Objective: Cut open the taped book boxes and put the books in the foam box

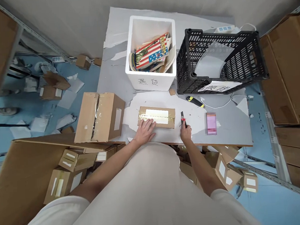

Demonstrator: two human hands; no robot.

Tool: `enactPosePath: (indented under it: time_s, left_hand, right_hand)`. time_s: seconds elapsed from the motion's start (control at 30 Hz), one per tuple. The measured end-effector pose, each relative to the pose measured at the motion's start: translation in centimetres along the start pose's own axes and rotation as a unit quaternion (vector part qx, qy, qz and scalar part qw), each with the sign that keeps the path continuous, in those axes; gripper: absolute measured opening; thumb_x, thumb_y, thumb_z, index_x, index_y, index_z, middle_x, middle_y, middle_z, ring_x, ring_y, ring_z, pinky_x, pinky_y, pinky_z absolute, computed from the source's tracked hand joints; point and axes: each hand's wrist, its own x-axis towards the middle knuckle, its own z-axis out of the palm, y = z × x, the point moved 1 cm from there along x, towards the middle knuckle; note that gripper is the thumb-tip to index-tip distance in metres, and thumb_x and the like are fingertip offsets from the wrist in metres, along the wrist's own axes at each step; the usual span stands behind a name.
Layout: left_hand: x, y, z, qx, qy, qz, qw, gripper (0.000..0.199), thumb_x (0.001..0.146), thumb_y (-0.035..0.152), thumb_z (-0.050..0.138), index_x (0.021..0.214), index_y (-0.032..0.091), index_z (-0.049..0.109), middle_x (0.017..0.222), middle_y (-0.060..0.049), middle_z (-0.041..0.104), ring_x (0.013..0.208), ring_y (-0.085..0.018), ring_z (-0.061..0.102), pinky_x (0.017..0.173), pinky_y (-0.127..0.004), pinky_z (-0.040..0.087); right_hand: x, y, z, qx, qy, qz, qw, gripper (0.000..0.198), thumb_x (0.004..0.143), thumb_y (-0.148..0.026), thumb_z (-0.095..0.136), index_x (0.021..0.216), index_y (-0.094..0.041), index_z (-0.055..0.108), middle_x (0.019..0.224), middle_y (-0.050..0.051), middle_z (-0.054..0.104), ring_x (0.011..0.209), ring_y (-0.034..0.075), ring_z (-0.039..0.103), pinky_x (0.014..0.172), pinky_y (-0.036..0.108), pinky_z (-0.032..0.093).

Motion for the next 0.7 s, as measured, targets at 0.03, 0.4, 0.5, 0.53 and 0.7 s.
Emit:
enactPosePath:
  time_s: [0.03,0.4,0.5,0.53,0.7]
  left_hand:
    - [-0.1,0.1,0.1,-0.003,-0.001,-0.001,1.000,0.056,0.089,0.036,0.048,0.140,0.013,0.041,0.140,-0.020,0.046,0.134,-0.033,0.037,0.111,-0.054,0.022]
    - [-1.0,-0.4,1.2,-0.077,-0.032,0.000,0.997,0.061,0.084,0.032,0.051,0.141,0.014,0.039,0.139,-0.018,0.047,0.130,-0.032,0.039,0.110,-0.051,0.027]
    - [-1.1,-0.3,1.1,-0.083,-0.049,-0.003,0.995,0.061,0.085,0.033,0.050,0.141,0.014,0.038,0.141,-0.017,0.045,0.132,-0.032,0.037,0.110,-0.051,0.026]
    - [-1.2,-0.3,1.1,-0.083,-0.054,-0.004,0.995,0.061,0.085,0.033,0.050,0.142,0.014,0.037,0.142,-0.017,0.044,0.133,-0.032,0.036,0.110,-0.051,0.026]
    - [-1.6,0.0,0.9,-0.084,-0.055,-0.010,0.995,0.062,0.085,0.032,0.050,0.143,0.015,0.036,0.145,-0.018,0.040,0.136,-0.033,0.032,0.110,-0.052,0.025]
  right_hand:
    - [0.1,0.0,-0.5,0.003,0.013,-0.013,1.000,0.060,0.086,-0.025,0.039,0.145,-0.017,0.033,0.123,0.021,0.042,0.113,0.035,0.044,0.091,0.053,0.040]
    - [1.3,-12.5,-9.0,-0.104,-0.020,-0.421,0.901,0.061,0.088,-0.038,0.050,0.144,-0.017,0.035,0.148,0.019,0.035,0.134,0.033,0.032,0.108,0.050,0.024]
    - [2.8,-14.1,-9.6,-0.142,-0.080,-0.400,0.902,0.044,0.093,-0.029,0.042,0.135,-0.017,0.046,0.129,0.018,0.057,0.115,0.028,0.052,0.099,0.041,0.034]
    - [3.6,-14.2,-9.9,-0.135,-0.097,-0.382,0.909,0.039,0.094,-0.032,0.041,0.129,-0.018,0.052,0.118,0.016,0.064,0.106,0.026,0.058,0.093,0.038,0.038]
    - [8.8,-14.2,-10.3,0.014,-0.059,-0.239,0.969,0.048,0.081,-0.056,0.057,0.106,-0.015,0.061,0.091,0.008,0.067,0.085,0.021,0.059,0.076,0.031,0.043]
